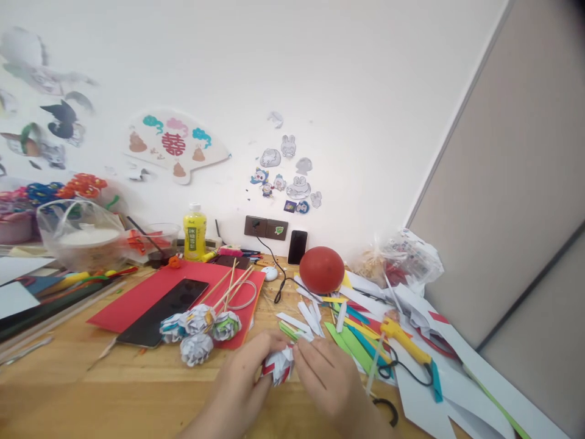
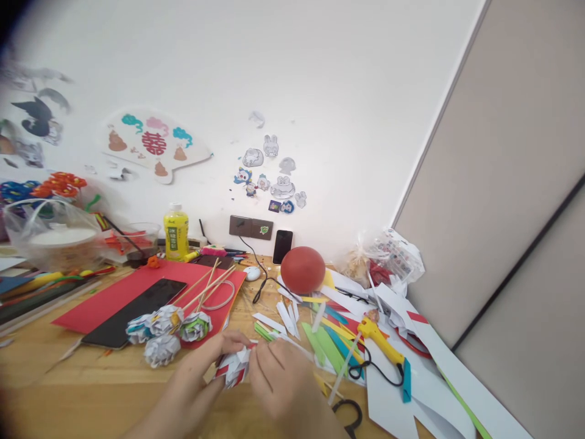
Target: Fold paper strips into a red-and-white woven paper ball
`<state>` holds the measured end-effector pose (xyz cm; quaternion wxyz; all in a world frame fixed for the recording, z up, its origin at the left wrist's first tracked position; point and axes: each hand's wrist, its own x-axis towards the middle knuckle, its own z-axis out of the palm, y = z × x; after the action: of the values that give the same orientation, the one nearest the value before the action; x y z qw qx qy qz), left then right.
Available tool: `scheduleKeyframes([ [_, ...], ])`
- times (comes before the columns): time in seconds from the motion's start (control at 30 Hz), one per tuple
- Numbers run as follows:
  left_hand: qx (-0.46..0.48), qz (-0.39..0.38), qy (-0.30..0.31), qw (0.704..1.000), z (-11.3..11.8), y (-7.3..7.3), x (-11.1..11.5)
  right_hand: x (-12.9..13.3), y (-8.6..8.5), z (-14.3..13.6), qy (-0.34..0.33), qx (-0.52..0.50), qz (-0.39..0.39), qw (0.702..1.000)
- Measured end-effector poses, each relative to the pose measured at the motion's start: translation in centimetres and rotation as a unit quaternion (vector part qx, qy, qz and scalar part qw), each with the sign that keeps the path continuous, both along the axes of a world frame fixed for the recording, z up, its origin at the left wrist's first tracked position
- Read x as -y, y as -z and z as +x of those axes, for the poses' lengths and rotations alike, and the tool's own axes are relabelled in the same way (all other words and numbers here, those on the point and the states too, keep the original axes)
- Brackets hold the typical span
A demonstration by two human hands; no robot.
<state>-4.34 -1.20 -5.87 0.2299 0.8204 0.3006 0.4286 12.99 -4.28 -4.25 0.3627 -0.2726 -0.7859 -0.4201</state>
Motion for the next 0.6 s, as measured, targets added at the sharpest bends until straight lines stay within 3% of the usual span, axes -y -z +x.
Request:
scheduleKeyframes([
  [0.23, -0.028, 0.084, -0.018, 0.996, -0.13, 0.33, 0.46, 0.14, 0.57, -0.17, 0.011, -0.027, -0.003, 1.0],
  [0.33, -0.042, 0.115, -0.013, 0.992, -0.04, 0.55, 0.46, 0.16, 0.19, -0.38, -0.019, -0.085, -0.093, 0.992],
  [0.5, -0.062, 0.035, -0.027, 0.997, 0.21, 0.27, 0.43, 0.15, -0.2, -0.42, -0.047, -0.15, -0.264, 0.951],
  [0.6, -0.072, -0.046, -0.029, 0.996, 0.27, -0.25, 0.29, -0.21, 0.06, -0.1, -0.053, -0.205, -0.364, 0.907],
])
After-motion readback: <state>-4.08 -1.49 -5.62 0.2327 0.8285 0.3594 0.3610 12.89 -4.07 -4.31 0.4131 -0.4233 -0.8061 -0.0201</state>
